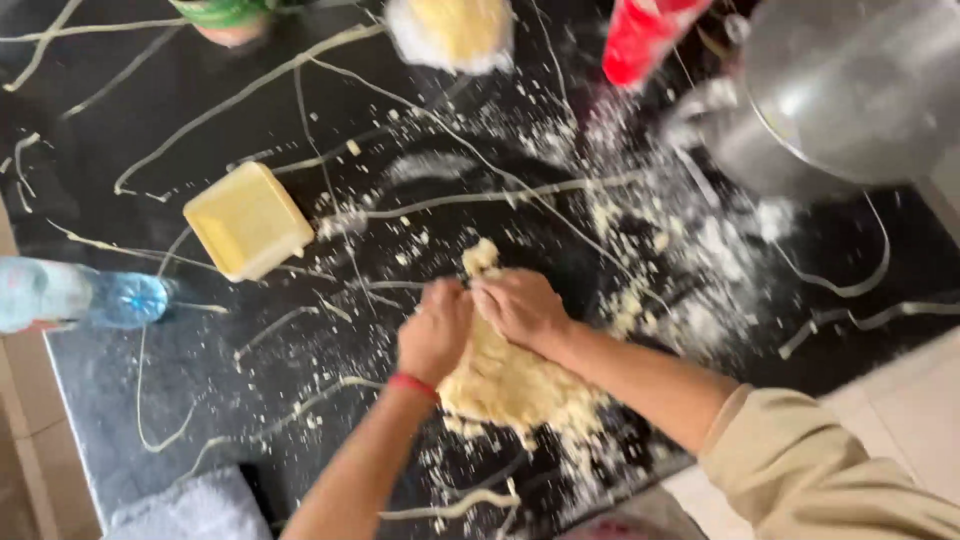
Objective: Kneading dough on a floured countertop.
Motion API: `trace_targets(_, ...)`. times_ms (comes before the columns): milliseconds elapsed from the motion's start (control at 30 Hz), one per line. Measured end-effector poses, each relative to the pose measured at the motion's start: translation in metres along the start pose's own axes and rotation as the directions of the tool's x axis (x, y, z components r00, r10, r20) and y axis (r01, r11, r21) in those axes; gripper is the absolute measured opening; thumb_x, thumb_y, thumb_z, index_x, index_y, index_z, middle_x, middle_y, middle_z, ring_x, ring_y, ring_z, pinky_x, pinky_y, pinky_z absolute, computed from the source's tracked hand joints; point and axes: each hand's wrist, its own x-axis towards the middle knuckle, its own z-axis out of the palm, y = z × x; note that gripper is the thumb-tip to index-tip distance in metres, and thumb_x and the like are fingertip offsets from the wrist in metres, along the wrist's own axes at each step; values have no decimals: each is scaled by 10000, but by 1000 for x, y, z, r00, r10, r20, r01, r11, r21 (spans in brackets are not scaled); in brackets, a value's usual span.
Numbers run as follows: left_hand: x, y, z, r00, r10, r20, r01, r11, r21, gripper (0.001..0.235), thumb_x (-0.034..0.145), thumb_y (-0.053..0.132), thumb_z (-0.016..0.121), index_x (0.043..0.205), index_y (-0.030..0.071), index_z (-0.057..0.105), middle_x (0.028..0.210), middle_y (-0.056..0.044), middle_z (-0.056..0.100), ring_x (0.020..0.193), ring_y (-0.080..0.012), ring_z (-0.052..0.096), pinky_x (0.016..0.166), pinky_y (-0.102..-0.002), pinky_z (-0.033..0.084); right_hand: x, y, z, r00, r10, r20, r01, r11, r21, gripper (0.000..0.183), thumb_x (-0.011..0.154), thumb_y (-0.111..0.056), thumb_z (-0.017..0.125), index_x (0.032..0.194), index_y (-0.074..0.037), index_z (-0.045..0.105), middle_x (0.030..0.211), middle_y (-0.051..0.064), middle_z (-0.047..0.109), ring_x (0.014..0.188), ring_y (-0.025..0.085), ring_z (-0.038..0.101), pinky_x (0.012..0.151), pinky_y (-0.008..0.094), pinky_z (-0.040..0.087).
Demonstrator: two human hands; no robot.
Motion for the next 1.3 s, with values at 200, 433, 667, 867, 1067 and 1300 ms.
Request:
trace_targets(200,46,77,-68,983,136,124,-153,978,141,495,923,390,648,1371,191,573,1226,-129,614,932,-391,683,751,-522,543,-22,-42,-87,963,131,234,-143,989,33,463,1039,-375,484,1366,-80,629,698,121,706,572,244,639,634,437,561)
trace_targets(433,87,-4,-2,824,567,2,-566,824,-31,122,1024,197,626,1079,127,710,1147,-77,730,1052,-300,706,942,-438,598,-147,3,-52,957,269,-103,-241,944,227,217,1099,-135,507,1282,-36,568,1167,218,678,872,194,714,578,252,605)
trace_targets(667,-68,8,6,792,597,127,-610,768,195,254,1064,225,512,1213,136,697,1402,-92,590,1330,-306,544,1142,-523,351,-52,-67,-77,840,532,107,-543,819,187,373,1045,-70,472,1390,-83,611,1119,154,665,514,194,627,422,306,535)
trace_targets(867,-72,18,39,942,252,-223,-120,870,477,570,1019,358,356,1532,208,553,1696,-122,299,1574,-324,132,1242,-549,-44,-37,-80,-51,978,171,-121,-192,962,-195,329,1074,-161,509,1372,-21,525,1380,236,589,1198,355,608,1019,501,514)
trace_targets(1067,-26,22,17,985,49,-165,-52,999,-11,578,1011,398,297,1442,154,596,1474,-109,509,1327,-297,432,1083,-523,304,-2,-58,-44,980,187,60,-183,980,-73,562,1091,-334,363,1465,66,491,1433,255,557,1306,422,501,1114,599,368)
trace_targets(1300,24,-9,28,967,-65,-246,38,993,-112,430,1056,349,352,1107,101,700,1038,-135,703,918,-305,657,836,-437,512,18,0,-2,949,284,138,-279,959,-52,468,1008,-367,428,1278,-33,616,1143,169,666,1035,324,613,914,501,506)
